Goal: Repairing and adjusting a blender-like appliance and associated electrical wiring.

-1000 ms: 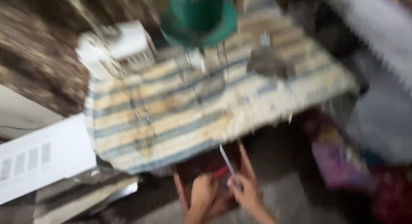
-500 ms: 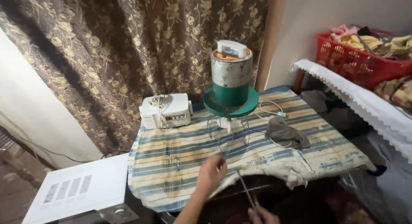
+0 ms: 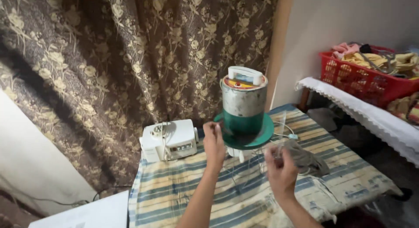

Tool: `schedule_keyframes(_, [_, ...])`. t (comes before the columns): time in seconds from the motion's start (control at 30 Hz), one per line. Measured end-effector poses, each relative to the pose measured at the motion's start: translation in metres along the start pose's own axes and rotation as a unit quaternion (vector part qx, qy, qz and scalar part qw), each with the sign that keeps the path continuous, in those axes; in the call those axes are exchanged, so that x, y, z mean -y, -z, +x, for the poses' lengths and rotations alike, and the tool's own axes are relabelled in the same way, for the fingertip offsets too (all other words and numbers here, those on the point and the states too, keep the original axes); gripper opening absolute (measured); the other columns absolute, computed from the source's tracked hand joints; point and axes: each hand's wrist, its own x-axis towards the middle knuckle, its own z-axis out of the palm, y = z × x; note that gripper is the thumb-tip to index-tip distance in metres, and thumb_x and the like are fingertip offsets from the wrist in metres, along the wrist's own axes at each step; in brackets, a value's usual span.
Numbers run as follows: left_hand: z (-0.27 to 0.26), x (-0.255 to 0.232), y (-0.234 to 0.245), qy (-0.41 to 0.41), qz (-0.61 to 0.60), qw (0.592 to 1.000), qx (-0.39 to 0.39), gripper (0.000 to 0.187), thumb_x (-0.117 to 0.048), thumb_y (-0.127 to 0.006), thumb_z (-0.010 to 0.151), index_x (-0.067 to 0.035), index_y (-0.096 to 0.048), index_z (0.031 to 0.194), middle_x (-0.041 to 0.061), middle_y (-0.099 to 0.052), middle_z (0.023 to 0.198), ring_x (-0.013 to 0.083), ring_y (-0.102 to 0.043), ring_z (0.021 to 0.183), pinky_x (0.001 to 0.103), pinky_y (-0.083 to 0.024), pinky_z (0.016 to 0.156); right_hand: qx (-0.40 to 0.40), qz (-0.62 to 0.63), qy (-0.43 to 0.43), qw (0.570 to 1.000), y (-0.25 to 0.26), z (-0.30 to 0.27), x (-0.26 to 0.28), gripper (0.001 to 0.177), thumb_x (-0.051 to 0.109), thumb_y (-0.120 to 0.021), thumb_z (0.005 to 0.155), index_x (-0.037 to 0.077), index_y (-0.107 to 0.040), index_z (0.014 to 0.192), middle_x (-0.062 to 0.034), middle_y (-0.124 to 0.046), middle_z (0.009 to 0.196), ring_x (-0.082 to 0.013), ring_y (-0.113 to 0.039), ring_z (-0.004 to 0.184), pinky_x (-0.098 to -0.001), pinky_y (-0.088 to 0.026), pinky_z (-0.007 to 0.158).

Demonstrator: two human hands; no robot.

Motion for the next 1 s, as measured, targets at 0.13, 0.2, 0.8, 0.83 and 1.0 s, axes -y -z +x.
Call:
schedule_keyframes(0.13, [0.042,0.016,-0.026,0.076,-0.005,0.997,0.000,0.022,-0.024,-0.051,0.107,-0.004,-0.051,0.117,0.021,-0.070,0.100,0.0409,-0.070,0.090,0.045,-0.053,0.080,-0.047,0.166,-0.060,0.983,-0.031,0.052,0.046,0.027,0.027,-0.066,0.102,0.007,-0.063,0.121,-0.0016,-0.068,0.105,-0.0086,-0.050,0.059,-0.0294,-0.043,0.049])
schedule_keyframes(0.2, [0.054,0.035,-0.038,0.088,0.019,0.996,-0.004,0.023,-0.023,-0.053,0.105,-0.006,-0.050,0.119,0.024,-0.070,0.104,0.0442,-0.069,0.097,0.046,-0.052,0.081,-0.035,0.279,-0.194,0.940,-0.044,0.075,0.053,0.036,0.027,-0.059,0.100,0.010,-0.055,0.131,-0.0014,-0.068,0.122,-0.0082,-0.049,0.051,-0.0284,-0.041,0.040])
schedule_keyframes(0.8, [0.063,0.062,-0.025,0.059,0.098,0.992,-0.051,0.023,-0.026,-0.053,0.105,-0.006,-0.050,0.117,0.021,-0.072,0.100,0.0405,-0.070,0.094,0.044,-0.052,0.078,0.060,0.247,-0.164,0.953,-0.074,0.118,-0.037,0.045,0.028,-0.040,0.110,0.010,-0.041,0.151,-0.0104,-0.057,0.115,-0.0130,-0.048,0.043,-0.0317,-0.044,0.039])
schedule_keyframes(0.83, [0.063,0.074,-0.032,0.057,0.095,0.993,-0.048,0.023,-0.026,-0.053,0.105,-0.006,-0.050,0.117,0.021,-0.072,0.100,0.0405,-0.070,0.094,0.044,-0.052,0.078,0.055,0.246,-0.162,0.954,-0.071,0.110,-0.033,0.045,0.028,-0.040,0.110,0.010,-0.041,0.151,-0.0104,-0.057,0.115,-0.0130,-0.048,0.043,-0.0317,-0.044,0.039])
schedule_keyframes(1.0, [0.081,0.088,-0.063,0.224,-0.155,0.962,-0.021,0.027,-0.029,-0.049,0.108,-0.003,-0.053,0.115,0.029,-0.062,0.113,0.0493,-0.054,0.107,0.045,-0.051,0.079,0.040,0.221,-0.204,0.953,-0.082,0.107,-0.014,0.046,0.030,-0.040,0.106,0.015,-0.043,0.149,-0.0098,-0.059,0.068,-0.0182,-0.050,0.038,-0.0354,-0.042,0.036])
